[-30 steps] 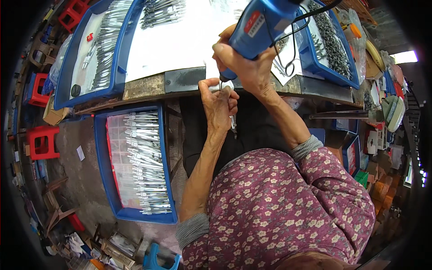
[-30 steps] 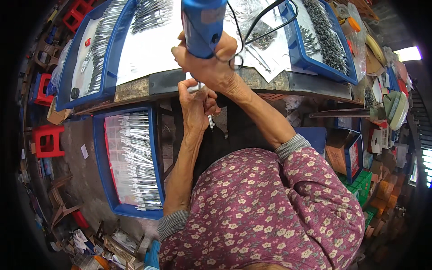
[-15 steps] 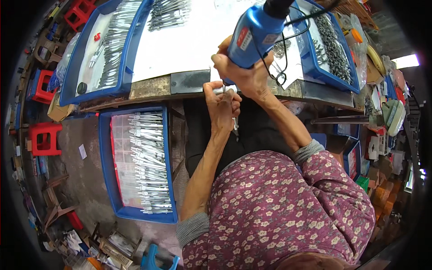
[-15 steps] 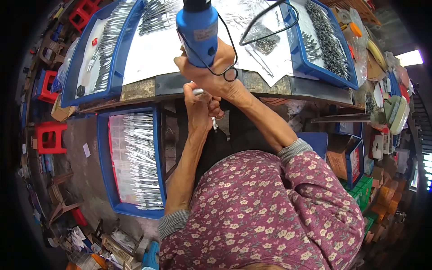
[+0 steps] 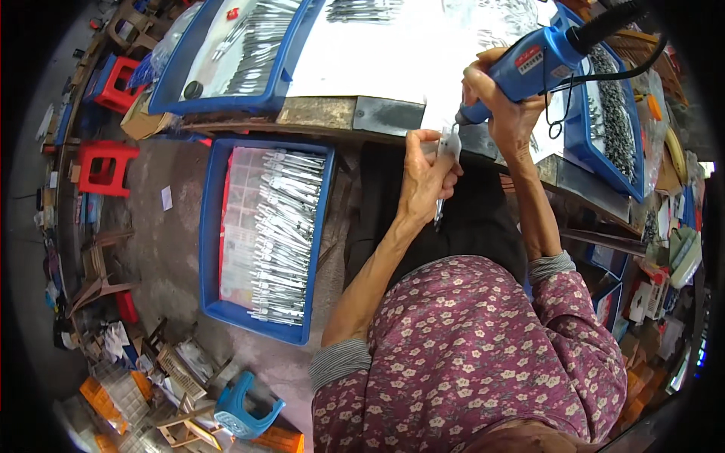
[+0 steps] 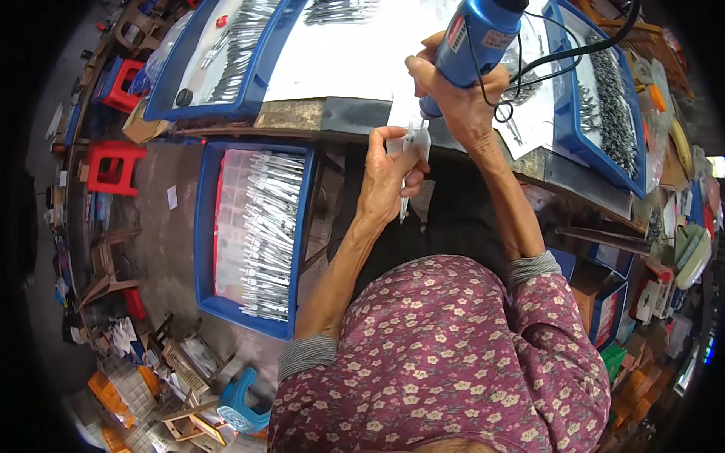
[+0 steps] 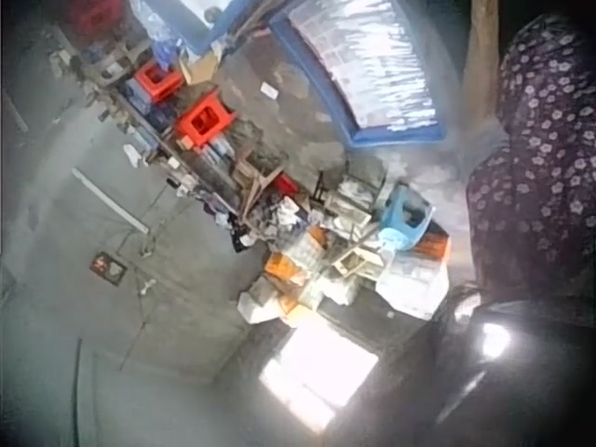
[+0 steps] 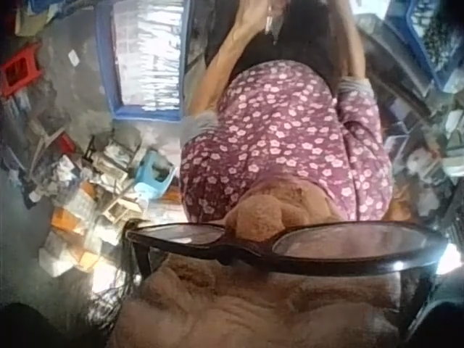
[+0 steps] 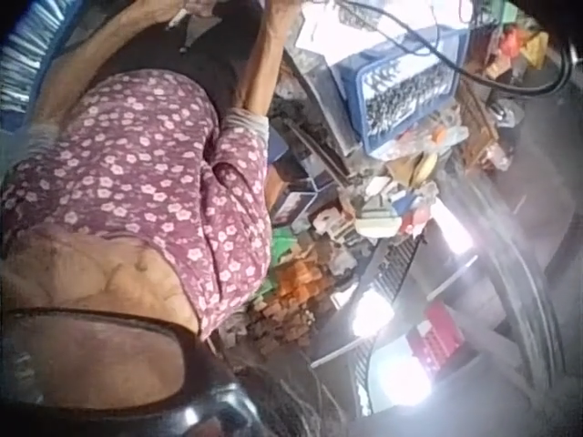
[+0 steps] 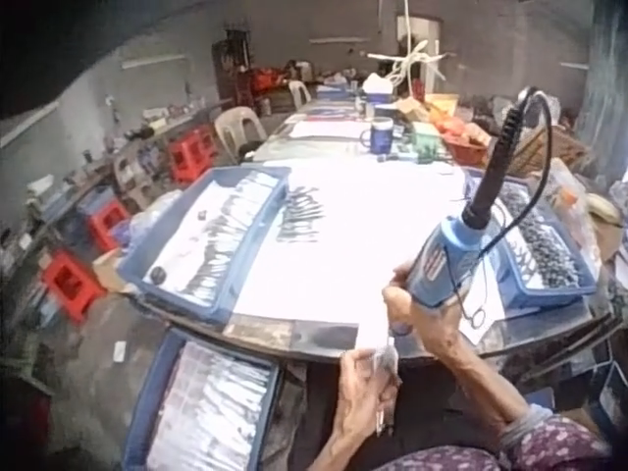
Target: Using an electric screwdriver to tighten screws on small metal frame components.
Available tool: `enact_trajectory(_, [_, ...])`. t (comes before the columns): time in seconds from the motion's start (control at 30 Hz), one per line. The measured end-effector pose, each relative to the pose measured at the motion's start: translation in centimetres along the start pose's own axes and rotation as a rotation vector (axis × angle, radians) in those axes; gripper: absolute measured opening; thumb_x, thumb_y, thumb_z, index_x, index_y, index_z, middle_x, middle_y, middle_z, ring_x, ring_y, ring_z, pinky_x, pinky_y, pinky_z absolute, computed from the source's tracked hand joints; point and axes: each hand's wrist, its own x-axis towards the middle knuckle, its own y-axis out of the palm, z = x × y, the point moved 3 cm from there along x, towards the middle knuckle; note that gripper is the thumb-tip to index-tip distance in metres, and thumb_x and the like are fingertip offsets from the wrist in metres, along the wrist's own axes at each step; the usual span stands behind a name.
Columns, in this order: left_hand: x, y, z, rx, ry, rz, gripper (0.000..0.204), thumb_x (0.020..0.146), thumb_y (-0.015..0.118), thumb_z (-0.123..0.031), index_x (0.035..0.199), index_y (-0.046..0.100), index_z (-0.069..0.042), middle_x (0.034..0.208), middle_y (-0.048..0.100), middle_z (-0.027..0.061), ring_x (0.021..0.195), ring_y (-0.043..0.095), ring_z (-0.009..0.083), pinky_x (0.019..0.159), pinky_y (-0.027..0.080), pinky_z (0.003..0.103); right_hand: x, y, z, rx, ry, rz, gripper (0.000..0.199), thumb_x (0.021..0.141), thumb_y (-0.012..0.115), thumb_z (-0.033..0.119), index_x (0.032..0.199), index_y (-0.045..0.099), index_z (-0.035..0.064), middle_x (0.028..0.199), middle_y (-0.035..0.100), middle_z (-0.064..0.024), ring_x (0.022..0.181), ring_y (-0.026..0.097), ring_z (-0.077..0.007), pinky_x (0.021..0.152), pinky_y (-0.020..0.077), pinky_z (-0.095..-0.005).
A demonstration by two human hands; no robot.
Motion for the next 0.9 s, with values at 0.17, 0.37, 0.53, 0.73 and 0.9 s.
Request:
enact_trajectory(0.17, [-3.5, -4.4, -2.3, 0.014, 0.150, -0.148, 0.025, 0.086, 0.048, -0.011, 0.105, 0.033, -0.007, 0.065, 0.052, 0.0061, 0.047, 0.040, 0.0039, 0.037, 0.029, 0.014, 0.1, 0.5, 0.3, -0.037, 0.083, -0.023, 0.015, 0.068, 0.059, -0.004, 0.083, 0.056, -0.0044, 0.060, 0.056, -0.0076, 0.048, 0.054, -0.0123, 0.046, 0.0439, -0.0237])
enact_trajectory(0.37, [-5.2, -14.6, -6.1, 0.550, 0.511, -0.702, 0.014, 0.084, 0.053, -0.015, 0.090, 0.049, -0.003, 0.069, 0.055, 0.0043, 0.063, 0.047, 0.0104, 0.063, 0.039, 0.024, 0.3, 0.4, -0.2, -0.134, 0.098, 0.022, 0.016, 0.069, 0.060, 0.000, 0.084, 0.056, -0.0031, 0.062, 0.058, -0.0082, 0.050, 0.056, -0.0120, 0.046, 0.0468, -0.0237])
enact_trajectory(0.53, [-4.6, -19.2, -8.2, 0.818, 0.693, -0.931, 0.013, 0.079, 0.058, -0.012, 0.080, 0.052, -0.001, 0.067, 0.049, -0.0007, 0.063, 0.041, 0.0055, 0.058, 0.033, 0.019, 0.0, 0.6, -0.1, -0.197, 0.056, 0.031, 0.016, 0.069, 0.060, 0.000, 0.084, 0.055, -0.0026, 0.063, 0.058, -0.0079, 0.051, 0.056, -0.0115, 0.047, 0.0479, -0.0231])
enact_trajectory(0.73, [-2.1, -22.6, -8.0, 0.660, 0.445, -1.018, 0.026, 0.072, 0.059, -0.006, 0.092, 0.048, 0.006, 0.066, 0.056, 0.0127, 0.050, 0.053, 0.0168, 0.046, 0.044, 0.027, -0.1, 0.3, -0.3, -0.140, 0.022, 0.026, 0.014, 0.069, 0.059, 0.000, 0.082, 0.055, -0.0020, 0.062, 0.058, -0.0075, 0.051, 0.056, -0.0113, 0.046, 0.0481, -0.0230])
enact_trajectory(0.9, [0.4, -25.3, -6.9, 0.598, 0.318, -1.030, 0.038, 0.069, 0.060, -0.003, 0.099, 0.041, 0.011, 0.060, 0.054, 0.0159, 0.041, 0.054, 0.0209, 0.036, 0.044, 0.029, -0.3, 0.8, 0.3, -0.131, 0.063, -0.030, 0.010, 0.068, 0.059, -0.001, 0.078, 0.056, 0.0005, 0.061, 0.057, -0.0061, 0.050, 0.056, -0.0106, 0.046, 0.0470, -0.0229])
